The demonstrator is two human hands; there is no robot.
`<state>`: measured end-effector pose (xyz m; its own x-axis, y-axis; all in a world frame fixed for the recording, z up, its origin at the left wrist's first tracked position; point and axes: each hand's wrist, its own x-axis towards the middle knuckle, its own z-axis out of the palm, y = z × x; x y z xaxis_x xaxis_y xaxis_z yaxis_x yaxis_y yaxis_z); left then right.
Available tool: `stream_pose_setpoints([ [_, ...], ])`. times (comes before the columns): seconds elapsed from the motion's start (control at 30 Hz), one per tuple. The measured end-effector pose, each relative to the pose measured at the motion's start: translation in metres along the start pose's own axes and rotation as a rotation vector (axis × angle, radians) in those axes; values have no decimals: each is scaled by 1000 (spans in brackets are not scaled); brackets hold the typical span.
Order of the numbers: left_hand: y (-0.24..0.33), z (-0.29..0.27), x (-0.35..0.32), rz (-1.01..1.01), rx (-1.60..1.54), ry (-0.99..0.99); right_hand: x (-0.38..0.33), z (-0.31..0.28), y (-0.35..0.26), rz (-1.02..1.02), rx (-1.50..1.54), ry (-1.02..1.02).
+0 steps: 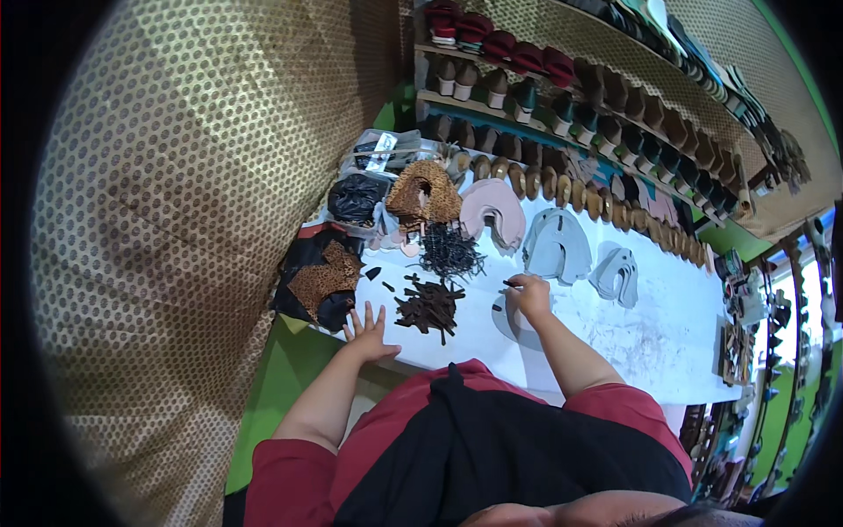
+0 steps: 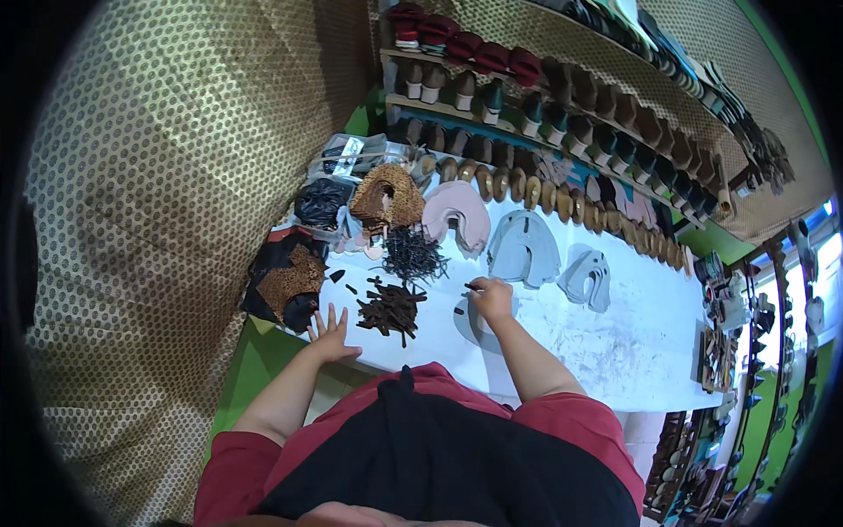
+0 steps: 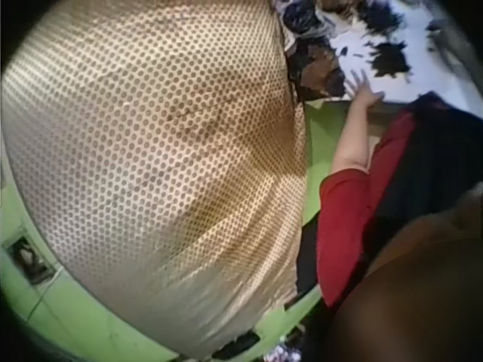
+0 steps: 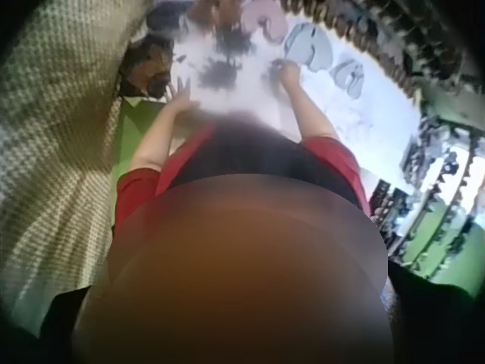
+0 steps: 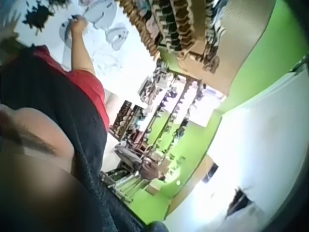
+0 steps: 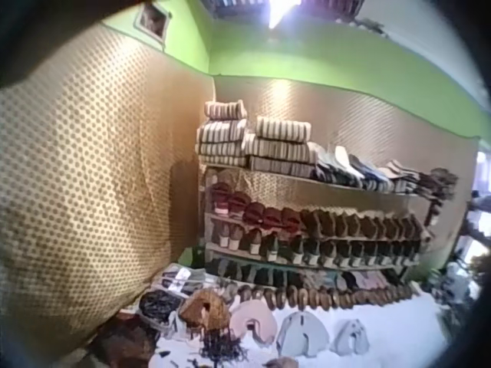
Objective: Organizing and matching shoe insoles with upper components on a workbench in a shoe factory.
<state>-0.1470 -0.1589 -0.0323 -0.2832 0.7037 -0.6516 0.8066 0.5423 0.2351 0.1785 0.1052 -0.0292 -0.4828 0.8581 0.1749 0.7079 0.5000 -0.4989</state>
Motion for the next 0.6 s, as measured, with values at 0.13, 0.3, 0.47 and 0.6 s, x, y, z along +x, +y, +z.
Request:
stream_pose_setpoints([
  [0.13,6,-1,-3,-19,-9,39,-14,-12,29,4,-32,-163],
  [0.3,16,10,-8,-32,-47,190,-18,-20,43,-157,-50,-211],
  [0.47,36,35,-5,-67,-214,629,-8,-24,46,-342,-169,-290],
  [0.6,103,28,-13,81,-122,784,0,-23,56,-449,-154,-281],
])
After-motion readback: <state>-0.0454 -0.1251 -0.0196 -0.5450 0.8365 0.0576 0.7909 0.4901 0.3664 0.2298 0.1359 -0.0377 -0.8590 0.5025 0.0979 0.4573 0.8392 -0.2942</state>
